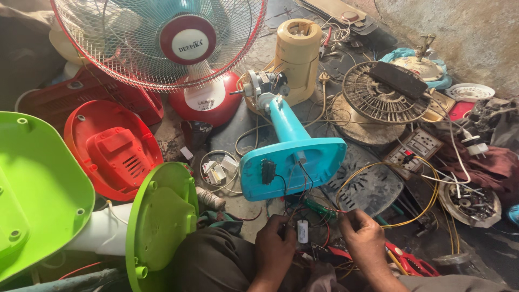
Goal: The person sits on the floor repairing an electric fan. They handle wires and a small component inside the fan's teal base, connect parts, plug a cord into a power strip and operate its switch to test the fan, then continue adjusting the wiring and fitting a component into the fan base.
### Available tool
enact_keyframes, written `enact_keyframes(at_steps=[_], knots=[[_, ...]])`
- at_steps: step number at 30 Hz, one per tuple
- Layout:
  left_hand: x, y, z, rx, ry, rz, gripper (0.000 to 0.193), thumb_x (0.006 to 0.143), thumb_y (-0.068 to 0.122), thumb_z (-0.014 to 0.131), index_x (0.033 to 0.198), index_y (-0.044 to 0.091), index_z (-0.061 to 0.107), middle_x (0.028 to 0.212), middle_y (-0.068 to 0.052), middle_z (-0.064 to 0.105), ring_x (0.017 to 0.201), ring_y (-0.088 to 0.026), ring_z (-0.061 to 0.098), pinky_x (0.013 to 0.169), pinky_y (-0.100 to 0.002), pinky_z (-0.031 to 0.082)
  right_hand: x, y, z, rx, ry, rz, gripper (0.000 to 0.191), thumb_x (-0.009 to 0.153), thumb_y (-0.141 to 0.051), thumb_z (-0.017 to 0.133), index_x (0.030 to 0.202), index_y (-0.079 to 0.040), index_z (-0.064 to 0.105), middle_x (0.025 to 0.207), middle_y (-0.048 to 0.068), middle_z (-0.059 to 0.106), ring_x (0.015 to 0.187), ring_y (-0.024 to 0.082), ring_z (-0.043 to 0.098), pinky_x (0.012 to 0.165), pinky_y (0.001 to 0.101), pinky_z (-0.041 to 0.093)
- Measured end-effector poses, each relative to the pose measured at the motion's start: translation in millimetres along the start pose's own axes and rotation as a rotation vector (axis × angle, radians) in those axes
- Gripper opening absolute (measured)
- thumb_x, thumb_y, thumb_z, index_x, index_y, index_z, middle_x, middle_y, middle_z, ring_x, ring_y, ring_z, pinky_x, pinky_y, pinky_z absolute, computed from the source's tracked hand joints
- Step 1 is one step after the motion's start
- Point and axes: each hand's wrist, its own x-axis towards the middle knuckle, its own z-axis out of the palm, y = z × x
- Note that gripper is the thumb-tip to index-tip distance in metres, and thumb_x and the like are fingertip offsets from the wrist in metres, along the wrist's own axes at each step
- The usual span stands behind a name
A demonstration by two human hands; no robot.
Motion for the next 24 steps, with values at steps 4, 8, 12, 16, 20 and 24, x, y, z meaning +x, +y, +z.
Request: enact_keyframes(at_steps=[4, 8, 12, 16, 20, 24], knots=[[-1.0, 0.2, 1.0, -0.086, -0.03, -0.034, 0.015, 0.084, 0.012, 0.069, 0.097, 0.004, 0.072, 0.064, -0.013, 0.072, 0.056, -0.023, 0.069, 0.055, -0.037, 0.052, 0.3, -1.3, -0.7, -0.011, 0.008, 0.014, 0.028, 0.088, -0.027, 0.074, 0.079, -0.002, 0.07, 0.057, 0.008, 0.063, 0.054, 0.012, 0.054, 0.056, 0.0326, 0.047], [-0.4, 0.4, 0.1, -0.044, 0.007, -0.016, 0.013, 0.084, 0.012, 0.07, 0.094, 0.005, 0.072, 0.063, -0.012, 0.071, 0.055, -0.023, 0.07, 0.054, -0.038, 0.052, 0.6, -0.1, 0.6, 0.004, 0.003, -0.011, 0.027, 0.088, -0.027, 0.074, 0.078, -0.002, 0.07, 0.057, 0.007, 0.062, 0.054, 0.012, 0.053, 0.055, 0.0324, 0.047], [0.9, 1.4, -0.8, 0.024, 0.038, 0.004, 0.012, 0.083, 0.012, 0.07, 0.092, 0.006, 0.071, 0.066, -0.011, 0.073, 0.058, -0.024, 0.073, 0.056, -0.038, 0.053, 0.6, 1.6, 1.8, 0.014, -0.008, 0.003, 0.028, 0.088, -0.027, 0.074, 0.078, -0.001, 0.069, 0.057, 0.008, 0.062, 0.055, 0.012, 0.052, 0.055, 0.0329, 0.047], [1.2, 2.6, -1.0, 0.024, 0.025, -0.025, 0.012, 0.084, 0.013, 0.068, 0.093, 0.006, 0.071, 0.067, -0.012, 0.073, 0.059, -0.026, 0.074, 0.056, -0.04, 0.053, 0.5, 2.1, 2.5, 0.03, -0.013, 0.007, 0.025, 0.087, -0.026, 0.074, 0.079, -0.002, 0.071, 0.057, 0.006, 0.064, 0.054, 0.01, 0.054, 0.055, 0.0317, 0.047], [0.0, 3.0, -0.5, 0.029, 0.031, 0.012, 0.012, 0.084, 0.015, 0.07, 0.093, 0.007, 0.072, 0.067, -0.012, 0.072, 0.06, -0.027, 0.073, 0.056, -0.041, 0.053, -1.0, 2.6, 4.1, 0.043, -0.036, -0.023, 0.023, 0.086, -0.024, 0.073, 0.08, -0.002, 0.072, 0.057, 0.005, 0.063, 0.054, 0.01, 0.055, 0.054, 0.0309, 0.047], [0.0, 2.0, -1.3, 0.057, 0.021, 0.003, 0.011, 0.084, 0.015, 0.07, 0.093, 0.008, 0.072, 0.066, -0.013, 0.071, 0.059, -0.028, 0.072, 0.057, -0.042, 0.052, -2.4, 6.0, 6.2, 0.066, -0.043, -0.027, 0.021, 0.086, -0.022, 0.074, 0.082, -0.002, 0.072, 0.057, 0.006, 0.059, 0.054, 0.01, 0.049, 0.052, 0.0313, 0.044]])
